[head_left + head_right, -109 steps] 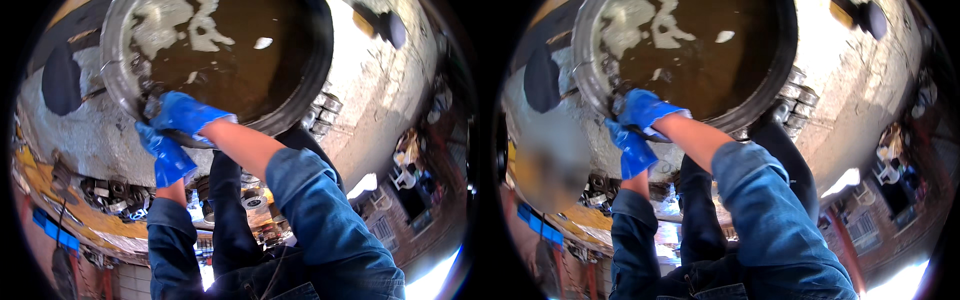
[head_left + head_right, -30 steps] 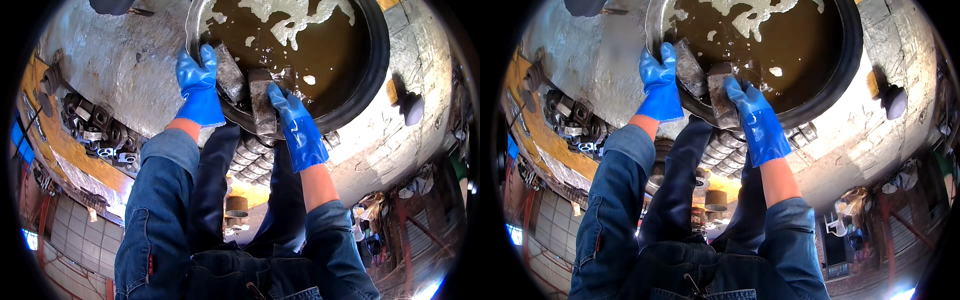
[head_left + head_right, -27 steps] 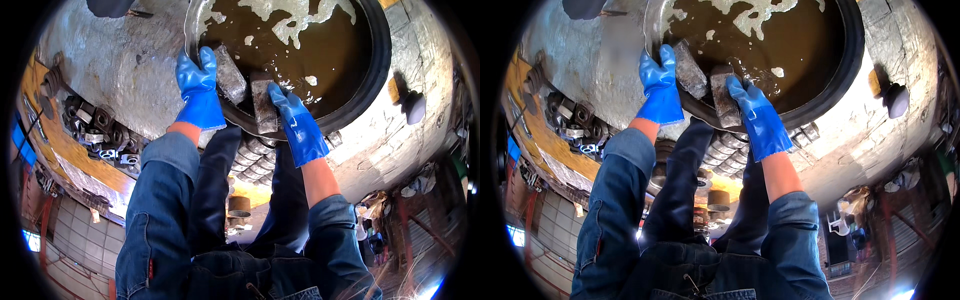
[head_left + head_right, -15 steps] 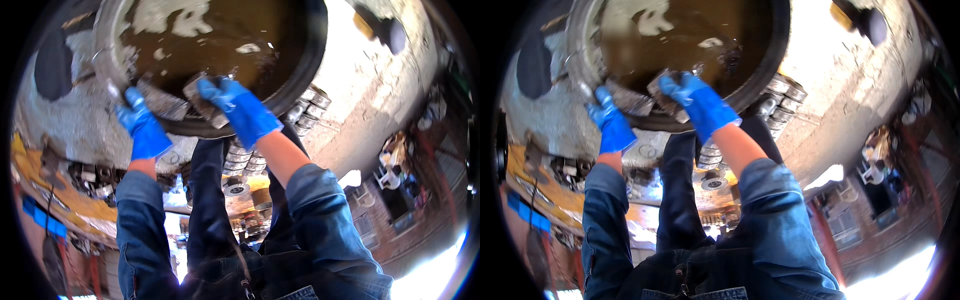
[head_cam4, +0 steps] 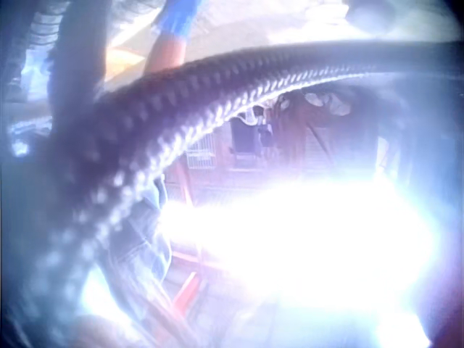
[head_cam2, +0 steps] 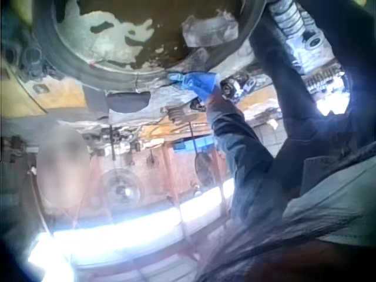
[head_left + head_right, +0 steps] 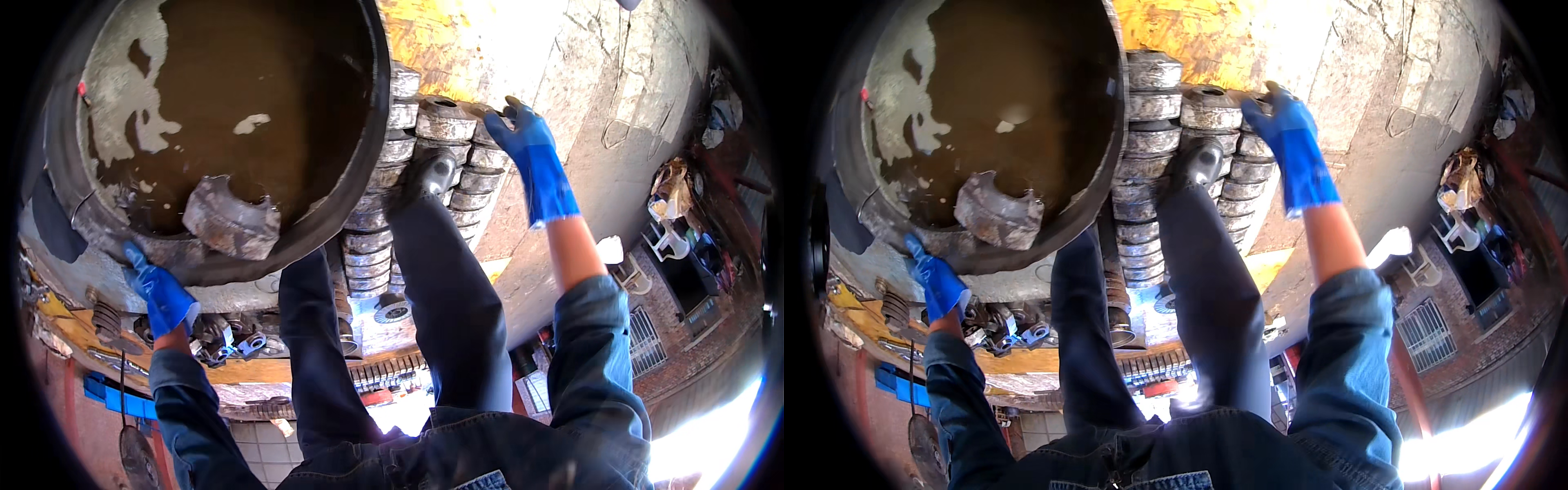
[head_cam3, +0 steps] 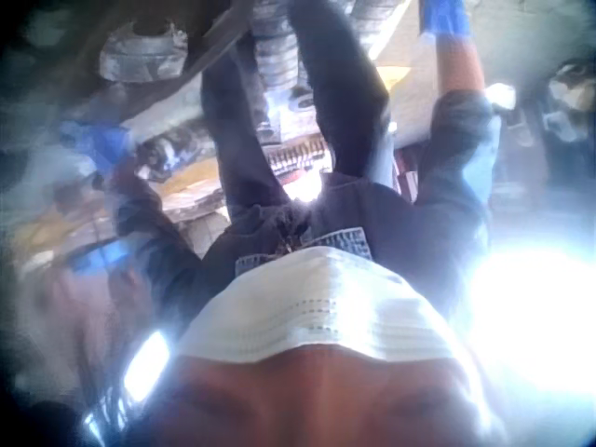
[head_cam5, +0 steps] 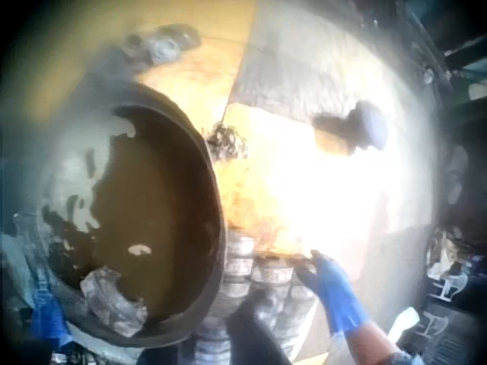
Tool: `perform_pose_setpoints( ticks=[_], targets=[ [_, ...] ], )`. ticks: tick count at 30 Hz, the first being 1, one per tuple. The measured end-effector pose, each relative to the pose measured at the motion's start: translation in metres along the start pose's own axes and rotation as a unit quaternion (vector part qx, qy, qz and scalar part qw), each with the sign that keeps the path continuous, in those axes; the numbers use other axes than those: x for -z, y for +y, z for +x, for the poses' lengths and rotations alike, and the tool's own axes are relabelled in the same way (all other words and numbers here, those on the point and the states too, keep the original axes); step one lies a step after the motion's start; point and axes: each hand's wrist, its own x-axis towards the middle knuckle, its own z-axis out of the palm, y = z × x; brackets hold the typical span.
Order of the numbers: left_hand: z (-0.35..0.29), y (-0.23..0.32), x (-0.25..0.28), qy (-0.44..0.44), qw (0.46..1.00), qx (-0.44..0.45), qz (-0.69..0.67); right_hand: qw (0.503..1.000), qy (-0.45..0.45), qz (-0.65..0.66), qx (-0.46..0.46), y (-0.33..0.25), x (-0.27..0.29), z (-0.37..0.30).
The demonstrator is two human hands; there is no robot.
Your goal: The person cleans various metal components in a large basin of dark liquid, scrubbing them with a brush and picking them up by hand while wearing protective gloves. They handle the components one by one, scrubbing different sides before setting them aside on the floor.
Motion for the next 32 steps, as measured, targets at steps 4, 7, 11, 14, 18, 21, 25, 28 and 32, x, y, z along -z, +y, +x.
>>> perform_pose_setpoints(
  ticks=[4, 7, 11, 14, 18, 21, 25, 28, 32],
  targets=[
    [0.005, -0.002, 0.019, -0.049, 0.998, -0.008, -0.044, 0.984, -0.144, -0.103, -0.036, 0.086, -0.02, 0.049],
    [-0.009, -0.001, 0.031, -0.054, 0.998, -0.001, -0.029, 0.977, -0.198, 0.059, -0.044, 0.085, -0.035, 0.073],
    [-0.017, 0.015, 0.03, -0.07, 0.997, -0.005, -0.018, 0.924, -0.255, 0.193, -0.21, 0.087, -0.069, 0.104],
    [-0.023, 0.015, 0.026, -0.075, 0.997, -0.004, -0.02, 0.873, -0.344, 0.258, -0.232, 0.117, -0.112, 0.152],
    [-0.032, 0.015, 0.032, -0.07, 0.997, 0.0, -0.023, 0.898, -0.293, 0.328, -0.018, 0.127, -0.106, 0.106],
    [-0.042, 0.014, 0.039, -0.065, 0.997, 0.002, -0.042, 0.848, -0.171, 0.478, -0.156, 0.086, -0.092, 0.063],
    [-0.039, 0.026, -0.001, -0.118, 0.988, 0.008, -0.1, 0.984, -0.03, -0.008, 0.174, 0.163, -0.091, 0.053],
    [-0.009, 0.008, 0.02, -0.068, 0.989, -0.051, -0.117, 0.801, -0.19, 0.483, -0.298, 0.101, -0.052, 0.013],
    [0.006, -0.015, 0.032, -0.024, 0.994, -0.042, -0.095, 0.913, -0.215, 0.34, -0.071, 0.06, 0.039, -0.098]
  ],
)
